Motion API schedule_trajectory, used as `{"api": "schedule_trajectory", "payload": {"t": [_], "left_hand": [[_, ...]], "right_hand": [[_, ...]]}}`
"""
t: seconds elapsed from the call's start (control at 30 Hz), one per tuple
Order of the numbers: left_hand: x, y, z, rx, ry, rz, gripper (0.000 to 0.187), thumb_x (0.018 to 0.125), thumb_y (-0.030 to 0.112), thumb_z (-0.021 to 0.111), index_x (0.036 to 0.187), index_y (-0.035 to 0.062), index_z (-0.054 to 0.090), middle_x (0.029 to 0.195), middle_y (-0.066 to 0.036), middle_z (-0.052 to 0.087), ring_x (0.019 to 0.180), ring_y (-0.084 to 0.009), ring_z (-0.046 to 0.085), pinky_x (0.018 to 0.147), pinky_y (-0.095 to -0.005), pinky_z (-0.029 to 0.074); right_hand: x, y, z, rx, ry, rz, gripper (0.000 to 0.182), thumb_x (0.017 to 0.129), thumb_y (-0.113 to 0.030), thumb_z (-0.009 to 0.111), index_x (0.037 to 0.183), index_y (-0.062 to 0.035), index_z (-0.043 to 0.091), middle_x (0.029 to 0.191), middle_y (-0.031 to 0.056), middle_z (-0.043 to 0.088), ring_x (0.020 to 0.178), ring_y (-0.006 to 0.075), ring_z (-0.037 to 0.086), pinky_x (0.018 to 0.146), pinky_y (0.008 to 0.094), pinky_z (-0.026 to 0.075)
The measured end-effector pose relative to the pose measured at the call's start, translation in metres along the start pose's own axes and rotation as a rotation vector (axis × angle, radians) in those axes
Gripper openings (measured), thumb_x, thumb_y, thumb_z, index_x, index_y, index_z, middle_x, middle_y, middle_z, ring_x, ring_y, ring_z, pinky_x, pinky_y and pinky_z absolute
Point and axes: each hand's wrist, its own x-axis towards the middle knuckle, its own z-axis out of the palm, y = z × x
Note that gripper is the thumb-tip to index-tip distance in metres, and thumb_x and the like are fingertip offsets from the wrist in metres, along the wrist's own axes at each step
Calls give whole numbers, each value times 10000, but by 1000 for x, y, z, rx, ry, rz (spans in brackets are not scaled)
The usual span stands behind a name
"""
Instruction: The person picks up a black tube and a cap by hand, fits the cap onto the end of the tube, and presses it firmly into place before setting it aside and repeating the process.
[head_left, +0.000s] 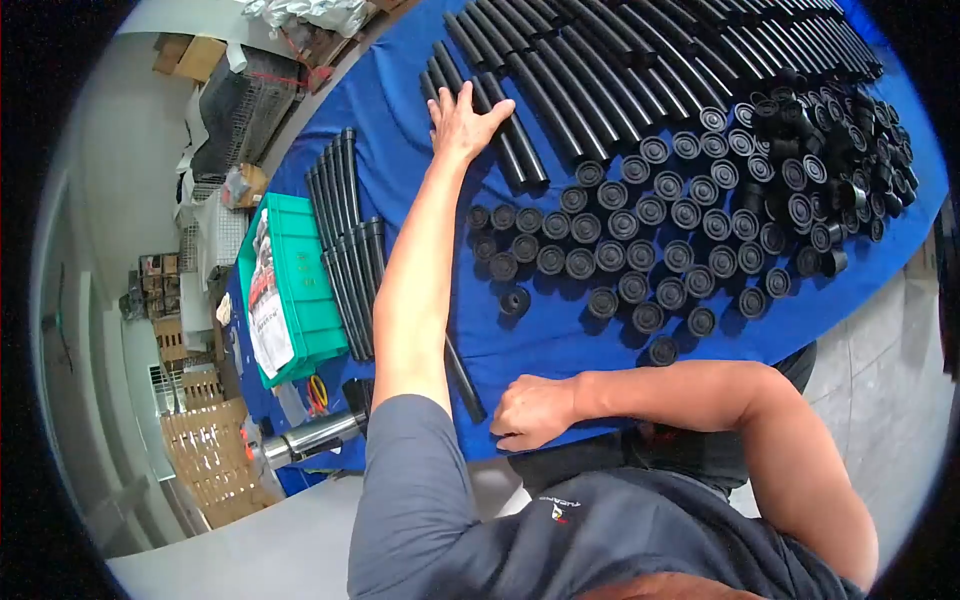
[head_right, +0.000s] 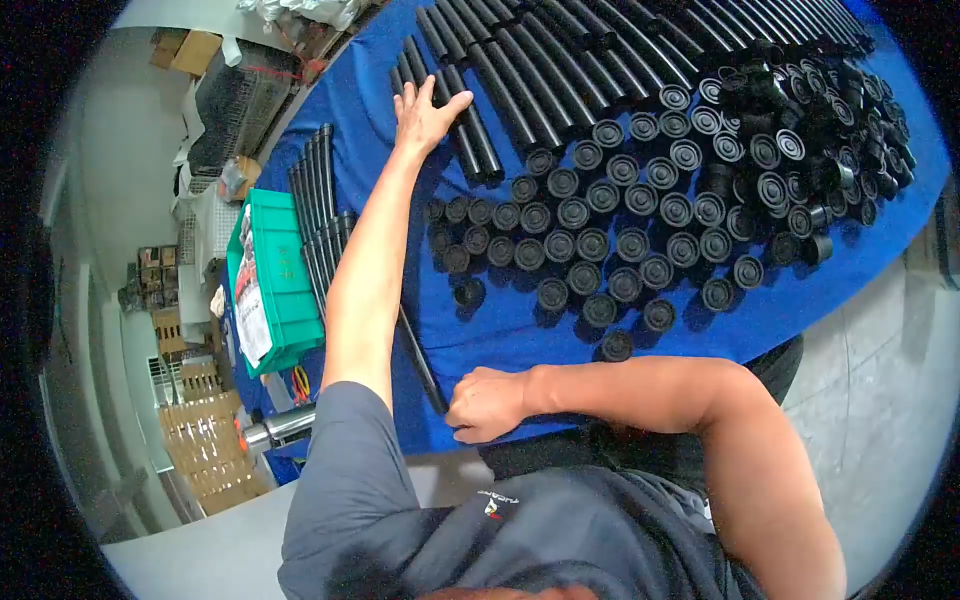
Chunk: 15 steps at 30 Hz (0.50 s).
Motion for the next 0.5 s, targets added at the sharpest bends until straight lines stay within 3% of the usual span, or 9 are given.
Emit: {"api": "schedule_trajectory", "payload": {"t": [0.1, 0.37, 0.5], "left_hand": [[11, -5, -1, 12, -8, -18, 1011, 769, 656, 678, 1584, 138, 376, 1676, -251, 167, 1555, -450, 111, 1186, -662, 222], [-3, 19, -20, 29, -14, -122, 1076, 743, 727, 697, 1585, 145, 366, 1677, -243, 169, 1551, -457, 117, 1177, -711, 170], [-6, 9, -13, 51, 13, -89, 1022, 752, 663, 705, 1577, 151, 387, 1681, -224, 177, 1556, -435, 125, 1191, -672, 201]], "right_hand": [[0, -1, 0, 16, 13, 6, 302, 881, -273, 623, 746, -3, 646, 772, 216, 677, 764, 431, 665, 699, 538, 532], [0, 0, -2, 13, 2, 15, 306, 875, -281, 622, 764, -1, 674, 777, 224, 690, 764, 439, 671, 704, 545, 538], [0, -1, -3, 19, -6, 28, 305, 876, -281, 620, 769, 0, 672, 783, 225, 688, 779, 437, 671, 711, 546, 536]]}}
